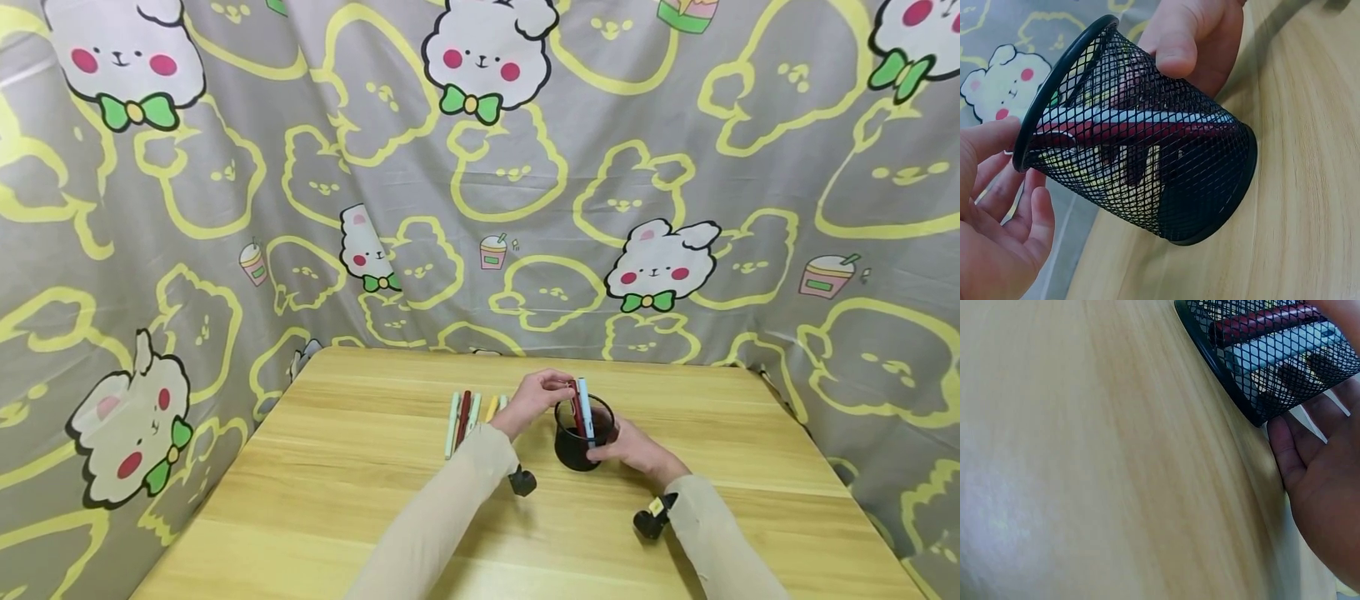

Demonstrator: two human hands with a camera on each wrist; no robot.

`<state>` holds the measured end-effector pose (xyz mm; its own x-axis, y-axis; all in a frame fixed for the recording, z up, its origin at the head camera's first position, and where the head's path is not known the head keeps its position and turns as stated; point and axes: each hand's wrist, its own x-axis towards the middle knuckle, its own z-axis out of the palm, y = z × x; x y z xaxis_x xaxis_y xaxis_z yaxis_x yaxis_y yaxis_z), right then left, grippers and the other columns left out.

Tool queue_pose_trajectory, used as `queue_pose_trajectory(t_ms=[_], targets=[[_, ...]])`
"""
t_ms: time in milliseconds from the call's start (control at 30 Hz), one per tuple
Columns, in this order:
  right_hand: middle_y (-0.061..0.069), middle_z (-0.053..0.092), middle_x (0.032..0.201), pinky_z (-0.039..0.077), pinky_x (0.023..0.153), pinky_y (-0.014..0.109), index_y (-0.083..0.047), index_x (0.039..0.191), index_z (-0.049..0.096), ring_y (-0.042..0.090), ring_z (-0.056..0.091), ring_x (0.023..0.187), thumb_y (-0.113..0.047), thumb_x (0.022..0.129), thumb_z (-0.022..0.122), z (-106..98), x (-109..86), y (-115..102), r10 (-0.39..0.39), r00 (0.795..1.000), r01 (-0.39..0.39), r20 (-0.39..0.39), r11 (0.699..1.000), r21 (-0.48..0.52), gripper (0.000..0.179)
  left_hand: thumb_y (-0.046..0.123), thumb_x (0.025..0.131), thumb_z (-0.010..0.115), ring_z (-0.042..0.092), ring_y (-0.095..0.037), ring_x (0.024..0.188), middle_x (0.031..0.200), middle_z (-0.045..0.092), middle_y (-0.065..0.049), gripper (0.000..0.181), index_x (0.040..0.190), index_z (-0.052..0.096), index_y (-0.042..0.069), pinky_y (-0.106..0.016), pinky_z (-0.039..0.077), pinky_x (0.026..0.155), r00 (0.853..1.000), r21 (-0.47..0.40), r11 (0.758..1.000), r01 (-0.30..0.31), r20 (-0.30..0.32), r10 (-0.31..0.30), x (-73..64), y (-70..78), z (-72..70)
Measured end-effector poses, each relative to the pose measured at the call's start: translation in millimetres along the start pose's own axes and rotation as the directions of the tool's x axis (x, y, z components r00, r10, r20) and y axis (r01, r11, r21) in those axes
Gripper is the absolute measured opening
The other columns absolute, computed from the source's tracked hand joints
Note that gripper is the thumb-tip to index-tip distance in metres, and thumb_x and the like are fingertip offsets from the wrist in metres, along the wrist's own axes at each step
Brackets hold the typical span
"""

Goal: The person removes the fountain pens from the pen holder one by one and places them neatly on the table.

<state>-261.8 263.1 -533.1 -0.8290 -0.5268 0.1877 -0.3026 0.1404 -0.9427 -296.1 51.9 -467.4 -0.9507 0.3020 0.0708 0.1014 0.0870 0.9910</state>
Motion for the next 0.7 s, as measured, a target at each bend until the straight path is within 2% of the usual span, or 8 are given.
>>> queue_pose_trajectory(t_ms=[300,433,600,700], targets=[[0.032,0.043,0.133,0.039,0.093,0.015,0.012,0.140,0.029,0.001,0.049,0.115,0.005,0.078,0.072,-1.2,0.5,-1.3,-0.044,0.999,0.045,0.021,0.999,-0.022,0.075,0.006,0.083,0.073,0.061,-0.006,0.081,0.088,0.069,0.002,0.020,0.103,0.071,0.008,-0.022,0.051,0.075,1.000,0.019,1.000,-0.010,-0.004,0.010,-3.3,5.3,-2.2],[0.030,0.046,0.132,0.041,0.092,0.015,0.013,0.139,0.029,0.002,0.049,0.115,0.006,0.078,0.071,-1.4,0.7,-0.4,-0.070,0.997,0.071,0.035,0.997,-0.022,0.075,0.007,0.083,0.073,0.061,-0.005,0.080,0.087,0.068,0.003,0.020,0.104,0.071,0.008,-0.023,0.051,0.074,1.000,0.043,0.999,-0.026,-0.009,0.026,-3.9,6.6,-4.5],[0.019,0.049,0.133,0.040,0.093,0.016,0.013,0.140,0.028,0.004,0.048,0.117,0.007,0.078,0.070,-1.8,1.5,1.3,-0.078,0.996,0.078,0.048,0.997,0.008,0.075,0.007,0.086,0.070,0.059,-0.006,0.078,0.087,0.067,0.002,0.019,0.105,0.070,0.009,-0.036,0.053,0.081,0.998,0.045,0.997,-0.056,0.012,0.056,-4.4,10.7,-7.7],[0.021,0.048,0.135,0.039,0.095,0.016,0.013,0.140,0.027,0.004,0.048,0.118,0.007,0.079,0.070,-2.1,2.4,1.9,-0.081,0.995,0.081,0.058,0.997,0.014,0.074,0.007,0.087,0.069,0.059,-0.006,0.078,0.089,0.067,0.001,0.020,0.106,0.069,0.009,-0.034,0.054,0.079,0.997,0.054,0.996,-0.075,0.029,0.073,-4.8,14.3,-10.7]])
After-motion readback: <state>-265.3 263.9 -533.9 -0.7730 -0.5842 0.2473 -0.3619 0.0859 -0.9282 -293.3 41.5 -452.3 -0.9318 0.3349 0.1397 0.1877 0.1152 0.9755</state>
